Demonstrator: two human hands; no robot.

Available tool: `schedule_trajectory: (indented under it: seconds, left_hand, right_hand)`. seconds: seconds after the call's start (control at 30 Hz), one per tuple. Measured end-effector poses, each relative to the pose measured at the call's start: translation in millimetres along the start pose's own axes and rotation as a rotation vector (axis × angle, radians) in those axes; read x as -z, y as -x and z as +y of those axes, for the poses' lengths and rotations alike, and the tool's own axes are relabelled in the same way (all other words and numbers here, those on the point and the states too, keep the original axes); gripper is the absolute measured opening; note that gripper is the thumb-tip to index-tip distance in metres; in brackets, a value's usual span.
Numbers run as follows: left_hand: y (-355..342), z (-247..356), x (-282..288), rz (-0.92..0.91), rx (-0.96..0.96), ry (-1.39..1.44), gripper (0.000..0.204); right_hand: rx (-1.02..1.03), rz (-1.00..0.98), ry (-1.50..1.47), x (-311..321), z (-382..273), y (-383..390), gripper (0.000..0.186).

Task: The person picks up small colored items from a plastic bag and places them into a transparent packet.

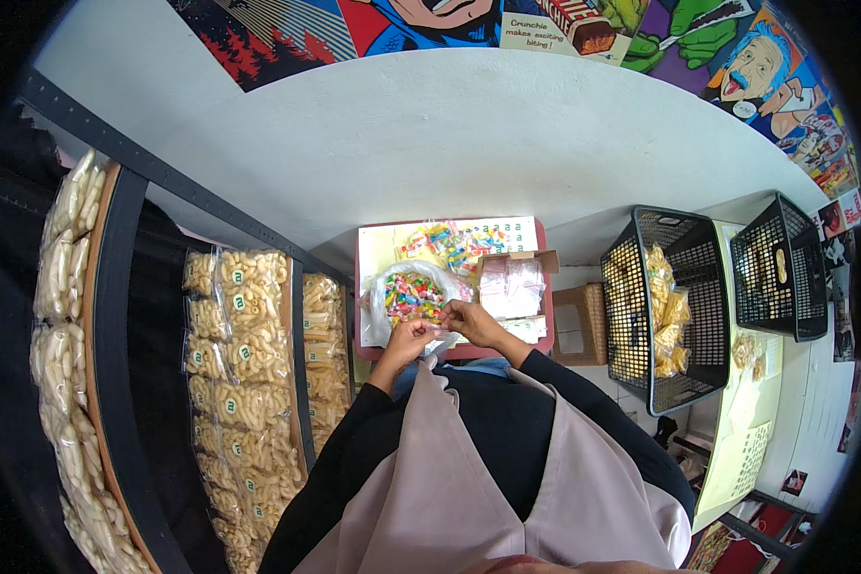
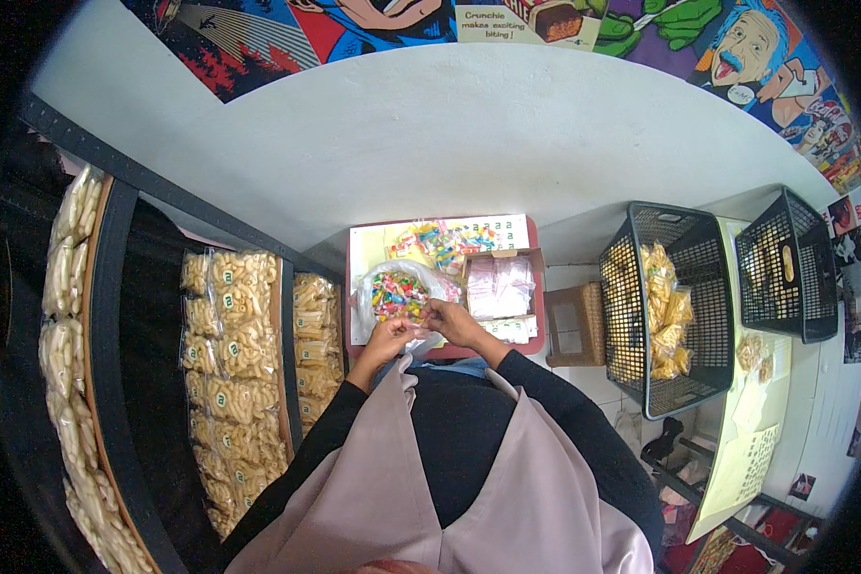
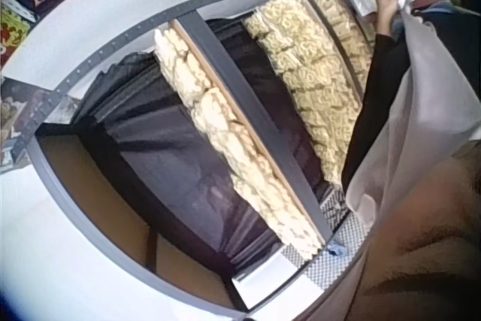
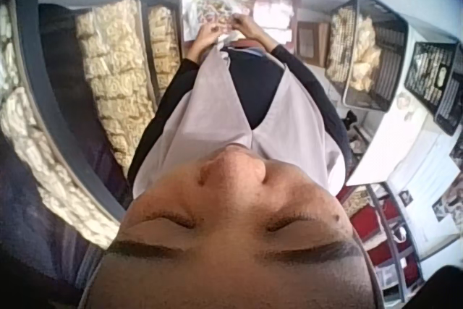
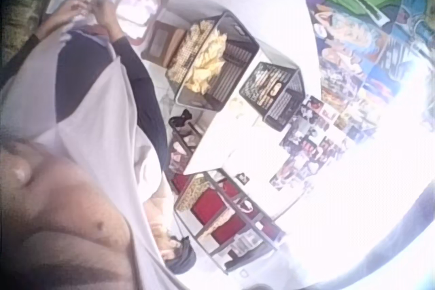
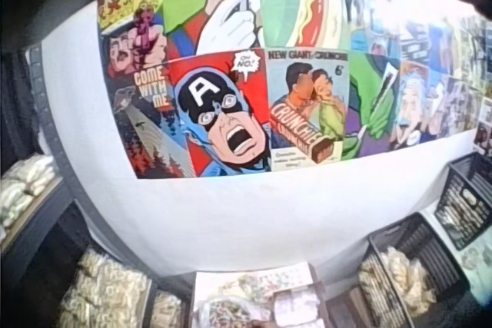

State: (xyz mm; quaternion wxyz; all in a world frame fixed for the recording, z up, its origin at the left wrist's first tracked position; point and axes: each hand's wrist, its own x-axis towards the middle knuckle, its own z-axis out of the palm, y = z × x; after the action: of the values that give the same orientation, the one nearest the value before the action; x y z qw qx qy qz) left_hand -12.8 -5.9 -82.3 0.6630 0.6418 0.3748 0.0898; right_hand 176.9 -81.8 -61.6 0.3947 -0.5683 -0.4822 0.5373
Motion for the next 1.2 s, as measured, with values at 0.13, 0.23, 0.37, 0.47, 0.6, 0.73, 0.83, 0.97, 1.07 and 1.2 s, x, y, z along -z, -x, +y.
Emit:
schedule_trajectory:
  seconds: [0.13, 0.23, 0.37, 0.47, 0.6, 0.73, 0.83, 0.97, 1.07, 1.2]
  left_hand:
    - [3, 2, -4, -0.006, -0.052, 0.164, 0.021]
    - [9, 15, -6, 0.003, 0.076, 0.219, 0.021]
    - [12, 14, -3, 0.014, 0.087, 0.249, 0.021]
    - [14, 3, 0, 0.090, 0.056, 0.197, 0.020]
    - [16, -8, 10, 0.178, 0.049, 0.164, 0.019]
    - [22, -12, 16, 0.260, 0.084, 0.203, 0.018]
    - [24, 6, 14, 0.285, 0.137, 0.196, 0.017]
    - [24, 14, 15, 0.285, 0.121, 0.213, 0.018]
    - [22, 7, 15, 0.275, 0.109, 0.270, 0.018]
    - [13, 8, 12, 0.234, 0.088, 0.251, 0.017]
  right_hand:
    - [0.041, -0.013, -0.065, -2, -1, -3, 0.015]
    - [0.008, -0.024, -0.124, -4, 3, -6, 0.015]
    - [-0.014, -0.049, -0.077, -3, 1, -8, 0.015]
    - [0.039, -0.001, 0.118, 3, -11, -11, 0.016]
    - [0.275, 0.328, 0.374, 25, -33, -11, 0.019]
    - [0.340, 0.631, 0.779, 75, -66, -1, 0.034]
    - [0.185, 0.696, 1.041, 108, -54, 18, 0.044]
    - [0.047, 0.550, 1.082, 115, -24, 39, 0.025]
    - [0.101, 0.576, 1.075, 96, -12, 52, 0.018]
    - [0.101, 0.568, 1.085, 78, 15, 72, 0.018]
